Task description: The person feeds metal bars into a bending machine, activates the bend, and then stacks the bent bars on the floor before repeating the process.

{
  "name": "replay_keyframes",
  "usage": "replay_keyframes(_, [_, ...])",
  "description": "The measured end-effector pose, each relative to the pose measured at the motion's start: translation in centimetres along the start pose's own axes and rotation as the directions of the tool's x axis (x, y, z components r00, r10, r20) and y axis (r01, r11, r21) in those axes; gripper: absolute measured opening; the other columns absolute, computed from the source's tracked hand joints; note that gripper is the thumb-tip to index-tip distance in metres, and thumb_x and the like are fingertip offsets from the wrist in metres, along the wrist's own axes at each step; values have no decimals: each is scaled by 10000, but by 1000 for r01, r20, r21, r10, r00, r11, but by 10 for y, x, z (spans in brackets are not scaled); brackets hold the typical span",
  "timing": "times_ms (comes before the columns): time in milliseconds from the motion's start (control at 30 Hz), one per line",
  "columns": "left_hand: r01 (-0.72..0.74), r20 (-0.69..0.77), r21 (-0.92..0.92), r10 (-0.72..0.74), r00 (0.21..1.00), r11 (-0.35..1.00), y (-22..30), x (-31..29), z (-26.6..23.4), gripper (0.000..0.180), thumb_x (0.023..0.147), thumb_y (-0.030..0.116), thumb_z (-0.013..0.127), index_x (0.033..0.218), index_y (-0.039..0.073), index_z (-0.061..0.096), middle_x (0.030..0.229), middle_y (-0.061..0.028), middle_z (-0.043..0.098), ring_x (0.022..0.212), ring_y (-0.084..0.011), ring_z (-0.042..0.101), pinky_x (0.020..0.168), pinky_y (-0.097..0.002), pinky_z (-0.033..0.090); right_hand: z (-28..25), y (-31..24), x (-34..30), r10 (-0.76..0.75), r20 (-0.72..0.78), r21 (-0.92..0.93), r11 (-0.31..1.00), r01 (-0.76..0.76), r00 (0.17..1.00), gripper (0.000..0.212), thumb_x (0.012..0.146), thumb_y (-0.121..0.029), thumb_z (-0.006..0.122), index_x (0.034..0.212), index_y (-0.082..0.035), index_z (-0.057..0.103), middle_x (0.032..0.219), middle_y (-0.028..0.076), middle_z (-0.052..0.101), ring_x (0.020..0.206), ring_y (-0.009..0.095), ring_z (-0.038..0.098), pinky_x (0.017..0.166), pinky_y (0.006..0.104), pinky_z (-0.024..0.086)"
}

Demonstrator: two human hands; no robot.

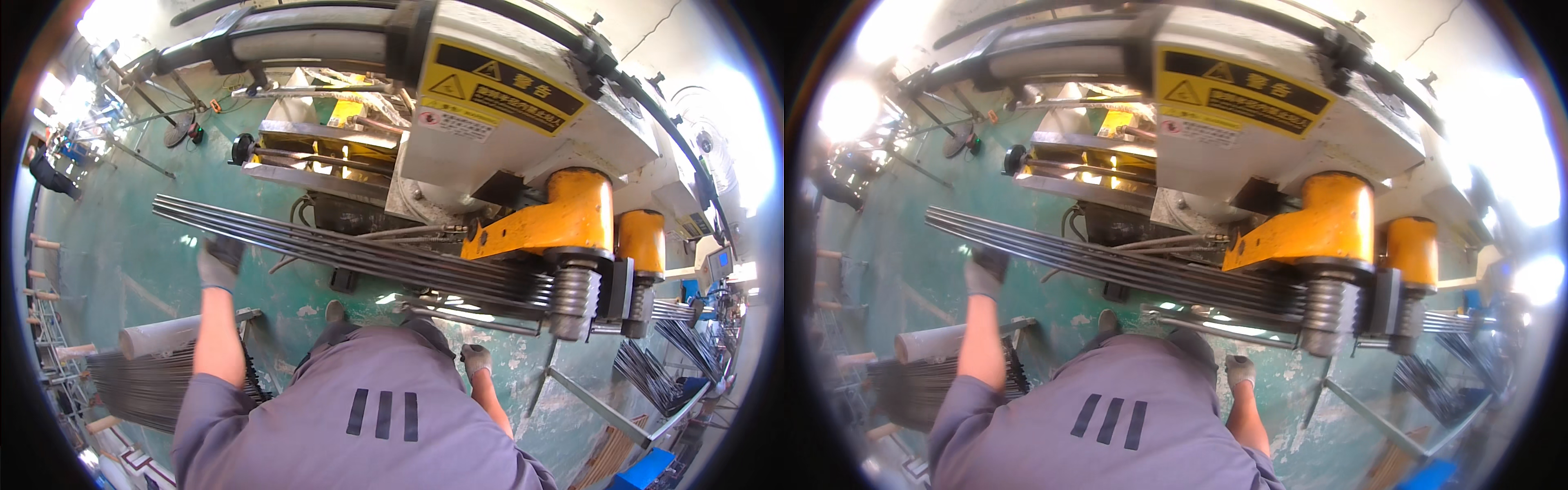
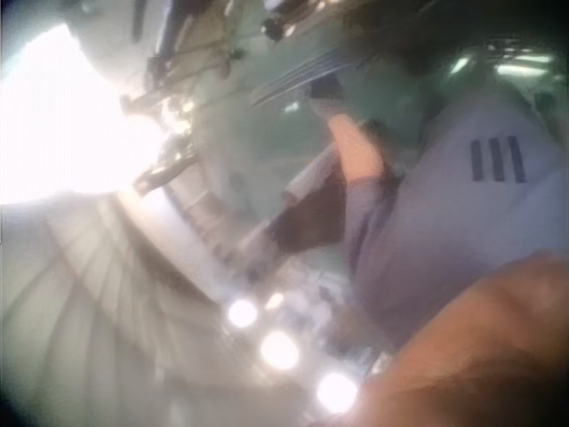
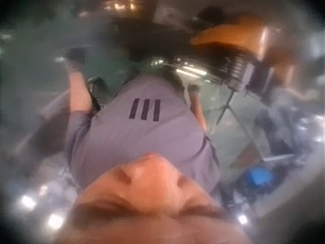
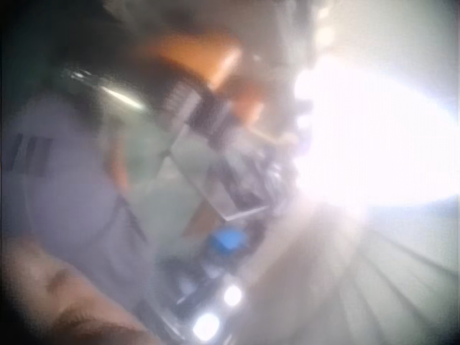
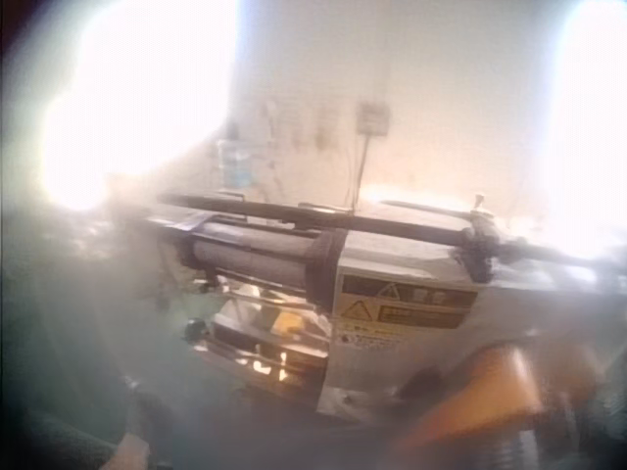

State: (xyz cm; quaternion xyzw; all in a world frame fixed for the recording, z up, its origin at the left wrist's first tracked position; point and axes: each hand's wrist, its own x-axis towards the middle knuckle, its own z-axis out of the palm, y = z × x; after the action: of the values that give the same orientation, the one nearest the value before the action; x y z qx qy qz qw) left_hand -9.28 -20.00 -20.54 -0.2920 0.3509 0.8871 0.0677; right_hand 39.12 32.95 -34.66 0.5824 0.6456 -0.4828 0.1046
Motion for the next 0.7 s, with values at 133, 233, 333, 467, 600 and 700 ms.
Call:
replay_keyframes(133, [333,222,131,-355,908,934,-147,-67,39,527,1143,450,371,1481,117,602,1531,-143,615,1392,-364,585,1167,-540,477,-54,22,53,145,22,54,988,-146,989,273,1006,-222,721,1172,-14,779,1052,122,803,866,222,752,815,403,596])
replay_keyframes(233, [463,185,91,-472,862,882,-232,-77,41,487,1134,421,416,1449,106,614,1484,-144,638,1338,-350,612,1127,-524,503,-92,14,85,152,-9,42,988,-151,988,269,1004,-224,710,1163,-18,781,1033,113,801,860,215,750,803,397,591])
replay_keyframes(333, [523,160,-18,-514,843,852,-268,-61,22,448,1125,392,460,1417,96,627,1438,-145,661,1283,-336,640,1087,-508,529,-111,-7,106,99,-34,72,993,-96,995,266,1003,-225,700,1153,-23,784,1015,104,799,855,208,747,791,391,586])
replay_keyframes(467, [671,242,-273,-626,741,689,-260,-3,-28,397,1113,353,519,1375,82,644,1376,-146,691,1211,-317,677,1035,-487,563,-108,-35,110,-23,-26,126,992,26,999,264,1001,-227,686,1140,-28,787,991,92,797,848,198,743,775,383,579])
replay_keyframes(600, [480,147,188,-508,849,857,-247,17,-63,359,1106,308,548,1352,66,648,1310,-143,704,1146,-312,689,988,-476,574,-72,-19,81,-103,37,141,985,97,994,263,999,-229,671,1128,-33,791,966,80,795,841,189,740,759,375,571])
replay_keyframes(700, [293,-23,612,-355,935,734,-239,-48,9,267,1098,252,561,1265,75,671,1109,-138,757,941,-303,737,826,-470,611,-38,22,25,0,49,91,996,-5,999,275,989,-229,674,1092,-2,790,917,76,785,790,167,721,719,344,560])
